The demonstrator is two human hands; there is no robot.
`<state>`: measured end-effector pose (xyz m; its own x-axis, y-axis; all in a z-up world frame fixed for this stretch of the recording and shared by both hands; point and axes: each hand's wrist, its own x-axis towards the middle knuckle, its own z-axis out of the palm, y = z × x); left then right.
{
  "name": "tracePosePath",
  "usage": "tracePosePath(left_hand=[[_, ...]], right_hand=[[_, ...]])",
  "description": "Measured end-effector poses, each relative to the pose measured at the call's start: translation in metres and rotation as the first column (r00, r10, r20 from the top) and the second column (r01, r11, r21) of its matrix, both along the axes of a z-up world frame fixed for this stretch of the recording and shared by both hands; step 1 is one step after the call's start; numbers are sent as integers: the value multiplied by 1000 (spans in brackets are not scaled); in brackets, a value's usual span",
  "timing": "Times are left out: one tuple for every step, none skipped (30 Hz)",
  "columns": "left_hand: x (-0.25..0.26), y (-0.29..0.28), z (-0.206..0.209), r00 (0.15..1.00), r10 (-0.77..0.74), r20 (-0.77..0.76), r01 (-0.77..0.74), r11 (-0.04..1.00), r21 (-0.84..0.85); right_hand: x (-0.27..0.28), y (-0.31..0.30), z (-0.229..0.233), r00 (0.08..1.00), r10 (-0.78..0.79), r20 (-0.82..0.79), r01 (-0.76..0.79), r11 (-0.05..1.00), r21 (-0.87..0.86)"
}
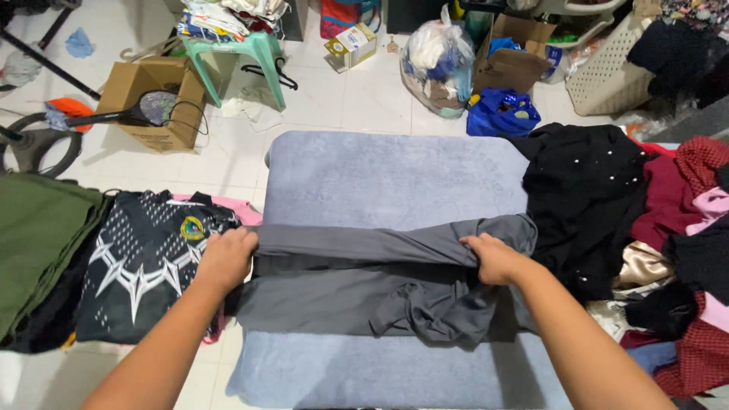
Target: The recorder folds a grey t-shirt on a blue cushioned surface in a cluttered room.
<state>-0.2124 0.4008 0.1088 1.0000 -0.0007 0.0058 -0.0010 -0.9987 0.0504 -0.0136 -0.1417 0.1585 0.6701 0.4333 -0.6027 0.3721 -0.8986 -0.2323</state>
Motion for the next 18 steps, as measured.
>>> tracePosePath(left_hand=[[-9,-9,1,1000,8,3,-8,1000,1],[-20,-18,1,999,23,-29,-22,1000,21],[-31,-27,2,997,39,-61,-36,998,41],[-37,-32,0,997,46,-61,-44,998,41],[-42,-37,-1,980,80,-183,-72,996,49],[-46,-41,-3,947,115,-301,-101,993,60],[-45,-46,-3,946,122,-300,-108,992,61],[-42,-50,-2,909,257,-329,-285,958,-39],[-39,-54,-1,848,379,-371,-452,882,-131],[-38,-46,-22,848,381,-370,-453,882,-130],[-36,-39,-44,853,455,-255,-505,844,-181],[-32,-33,-66,839,524,-145,-543,804,-241],[-30,-37,-58,842,520,-146,-540,806,-242],[-26,-41,-50,802,560,-207,-594,786,-171],[-20,-44,-42,755,601,-261,-640,762,-96],[-17,-51,-30,760,595,-263,-634,767,-96],[-14,-57,-18,700,622,-350,-671,741,-26],[-11,-62,-6,632,648,-426,-699,713,48]], right_hand=[[-5,-1,3,1000,8,3,-8,1000,1],[-13,-2,4,999,37,21,-37,998,-42],[-20,-2,5,997,68,38,-64,994,-84],[-23,-8,0,996,75,38,-71,994,-84],[-26,-13,-5,998,68,6,-67,994,-90],[-28,-17,-11,998,60,-26,-62,993,-97],[-22,-35,-38,997,67,-24,-69,993,-96],[-16,-52,-65,1000,5,5,-6,972,236],[-9,-70,-92,998,-69,12,51,838,544],[-9,-78,-98,998,-68,12,50,837,546],[-8,-87,-105,953,-299,56,205,766,610],[-10,-98,-110,850,-521,79,341,658,671],[-13,-105,-111,848,-525,79,345,658,669],[-17,-113,-114,703,-695,152,477,619,624],[-20,-121,-116,521,-821,234,597,547,587],[-22,-123,-115,515,-825,234,602,543,585],[-24,-124,-113,469,-843,264,652,532,540],[-25,-126,-112,422,-857,296,699,515,496]])
